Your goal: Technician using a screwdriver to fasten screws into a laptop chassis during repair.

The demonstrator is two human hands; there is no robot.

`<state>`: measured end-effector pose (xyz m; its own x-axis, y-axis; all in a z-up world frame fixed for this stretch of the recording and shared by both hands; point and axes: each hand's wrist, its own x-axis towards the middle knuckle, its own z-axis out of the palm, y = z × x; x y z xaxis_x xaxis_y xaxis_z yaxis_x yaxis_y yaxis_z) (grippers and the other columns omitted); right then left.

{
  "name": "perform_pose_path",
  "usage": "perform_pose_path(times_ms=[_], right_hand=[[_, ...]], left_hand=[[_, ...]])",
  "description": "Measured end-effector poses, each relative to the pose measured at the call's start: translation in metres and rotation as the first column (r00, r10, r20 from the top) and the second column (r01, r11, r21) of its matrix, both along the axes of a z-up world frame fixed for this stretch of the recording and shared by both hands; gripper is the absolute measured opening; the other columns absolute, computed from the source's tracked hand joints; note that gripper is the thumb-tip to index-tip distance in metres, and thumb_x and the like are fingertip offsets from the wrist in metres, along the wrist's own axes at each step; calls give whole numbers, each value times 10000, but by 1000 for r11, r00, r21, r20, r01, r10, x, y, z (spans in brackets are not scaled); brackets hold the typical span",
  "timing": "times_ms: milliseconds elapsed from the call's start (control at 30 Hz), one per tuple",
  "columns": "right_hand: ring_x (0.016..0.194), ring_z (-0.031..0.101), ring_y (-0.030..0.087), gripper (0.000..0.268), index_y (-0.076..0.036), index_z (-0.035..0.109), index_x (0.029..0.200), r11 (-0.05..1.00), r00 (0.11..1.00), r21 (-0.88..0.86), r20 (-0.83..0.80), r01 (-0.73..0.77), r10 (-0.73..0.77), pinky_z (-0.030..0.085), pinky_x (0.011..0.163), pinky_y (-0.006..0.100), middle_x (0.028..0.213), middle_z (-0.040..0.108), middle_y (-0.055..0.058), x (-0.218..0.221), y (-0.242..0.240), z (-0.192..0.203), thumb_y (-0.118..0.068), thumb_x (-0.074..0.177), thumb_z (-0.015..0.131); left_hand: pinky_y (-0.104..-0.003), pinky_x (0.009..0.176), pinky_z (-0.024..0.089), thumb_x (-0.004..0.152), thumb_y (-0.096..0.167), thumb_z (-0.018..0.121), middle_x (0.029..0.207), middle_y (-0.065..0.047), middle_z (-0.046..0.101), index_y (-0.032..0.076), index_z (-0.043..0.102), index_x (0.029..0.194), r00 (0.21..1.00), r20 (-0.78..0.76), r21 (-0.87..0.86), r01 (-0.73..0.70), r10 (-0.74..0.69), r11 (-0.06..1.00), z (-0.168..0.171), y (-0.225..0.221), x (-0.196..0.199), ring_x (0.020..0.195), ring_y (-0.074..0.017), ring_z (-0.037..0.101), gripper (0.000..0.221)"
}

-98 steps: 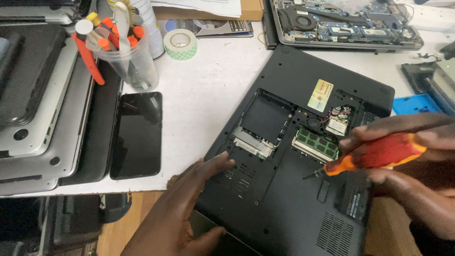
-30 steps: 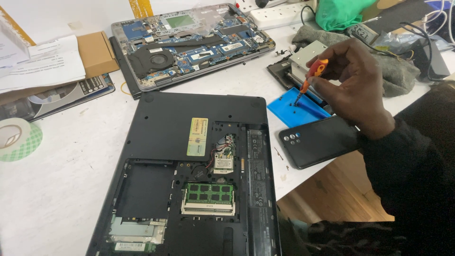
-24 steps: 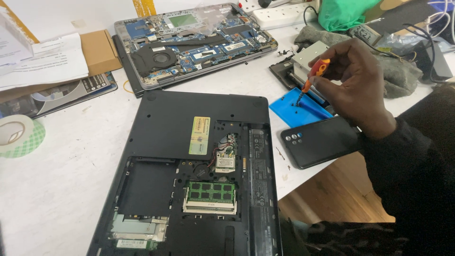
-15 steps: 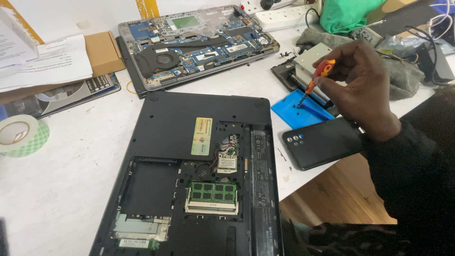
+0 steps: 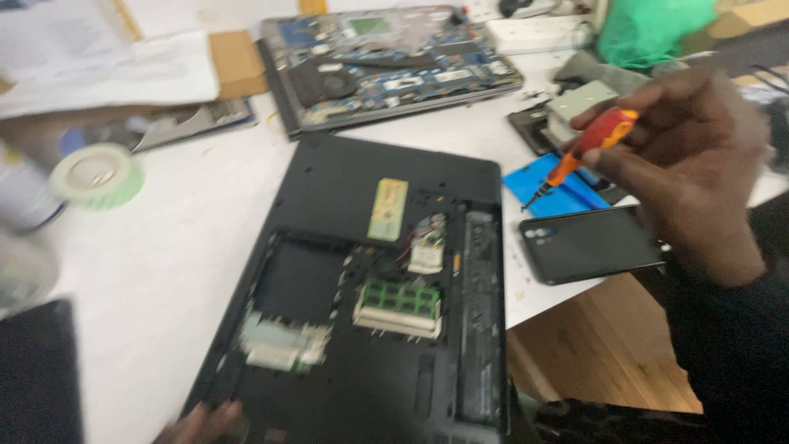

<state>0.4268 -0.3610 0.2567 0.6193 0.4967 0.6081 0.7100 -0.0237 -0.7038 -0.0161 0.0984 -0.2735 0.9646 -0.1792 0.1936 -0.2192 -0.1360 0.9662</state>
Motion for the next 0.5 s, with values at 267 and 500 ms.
perform_pose_path(times_ms=[267,500], right_hand=[[1163,719,351,626,82,519,1394,938,941,-202,-249,-283,231,655,956,456,1139,652,237,25,16,-65,-241,864,597],[998,847,317,263,110,625,1055,877,949,-366,-156,-312,272,727,887,391,1099,753,222,-149,105,26,93,794,645]], left_hand=[[-394,1154,349,674,138,810,1643,-55,471,223,397,1574,820,3,341,-539,573,770,460,-186,41,1506,-260,442,994],[-458,1103,320,727,88,752,1674,-27,451,290,341,1597,790,-115,304,-549,602,779,490,-193,37,1485,-298,439,983]])
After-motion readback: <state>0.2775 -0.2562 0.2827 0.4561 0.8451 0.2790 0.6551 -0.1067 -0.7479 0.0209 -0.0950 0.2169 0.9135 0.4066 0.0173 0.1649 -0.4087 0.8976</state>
